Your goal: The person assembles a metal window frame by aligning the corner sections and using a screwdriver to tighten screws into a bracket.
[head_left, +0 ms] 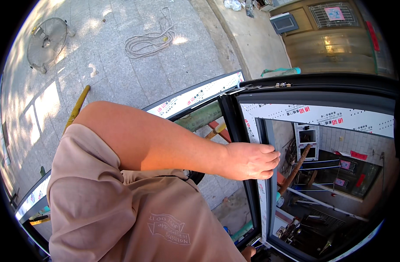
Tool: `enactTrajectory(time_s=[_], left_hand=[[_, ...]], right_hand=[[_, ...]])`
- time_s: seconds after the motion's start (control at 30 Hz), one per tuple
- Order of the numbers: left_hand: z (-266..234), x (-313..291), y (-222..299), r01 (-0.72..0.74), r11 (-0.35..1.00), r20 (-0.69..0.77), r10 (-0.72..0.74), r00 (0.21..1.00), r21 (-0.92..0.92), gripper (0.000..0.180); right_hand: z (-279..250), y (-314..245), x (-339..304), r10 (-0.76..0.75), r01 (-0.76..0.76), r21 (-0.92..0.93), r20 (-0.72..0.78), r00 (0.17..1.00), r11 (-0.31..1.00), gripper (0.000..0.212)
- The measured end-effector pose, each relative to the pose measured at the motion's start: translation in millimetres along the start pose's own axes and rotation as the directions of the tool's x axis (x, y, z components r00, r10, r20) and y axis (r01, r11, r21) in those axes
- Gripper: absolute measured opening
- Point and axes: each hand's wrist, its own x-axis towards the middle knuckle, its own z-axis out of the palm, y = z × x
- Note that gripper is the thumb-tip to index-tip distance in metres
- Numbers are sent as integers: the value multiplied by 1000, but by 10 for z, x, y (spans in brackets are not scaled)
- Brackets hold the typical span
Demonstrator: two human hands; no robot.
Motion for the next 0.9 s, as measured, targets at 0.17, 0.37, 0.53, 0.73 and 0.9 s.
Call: enactTrajectory(time_s=[0.17,0.37,0.53,0.73,0.9], left_hand=[[-9,3,7,-10,1000,17,10,1000,24,43],[-40,-4,-8,-17,999,57,15,998,30,46],[-49,-10,9,-11,1000,69,10,998,14,46],[-24,-5,19,3,1000,53,-4,999,21,47],[-40,1,18,5,1000,69,-6,998,18,47]], right_hand=[[-16,-1,-7,1,-1,-2,-6,1000,1000,54],[-47,-21,14,12,-12,5,-13,1000,1000,53],[-49,-11,-9,24,-24,10,-12,1000,1000,53],[-53,-1,-18,31,-31,6,-10,999,999,52],[-53,-2,-20,36,-36,4,-7,999,999,51]])
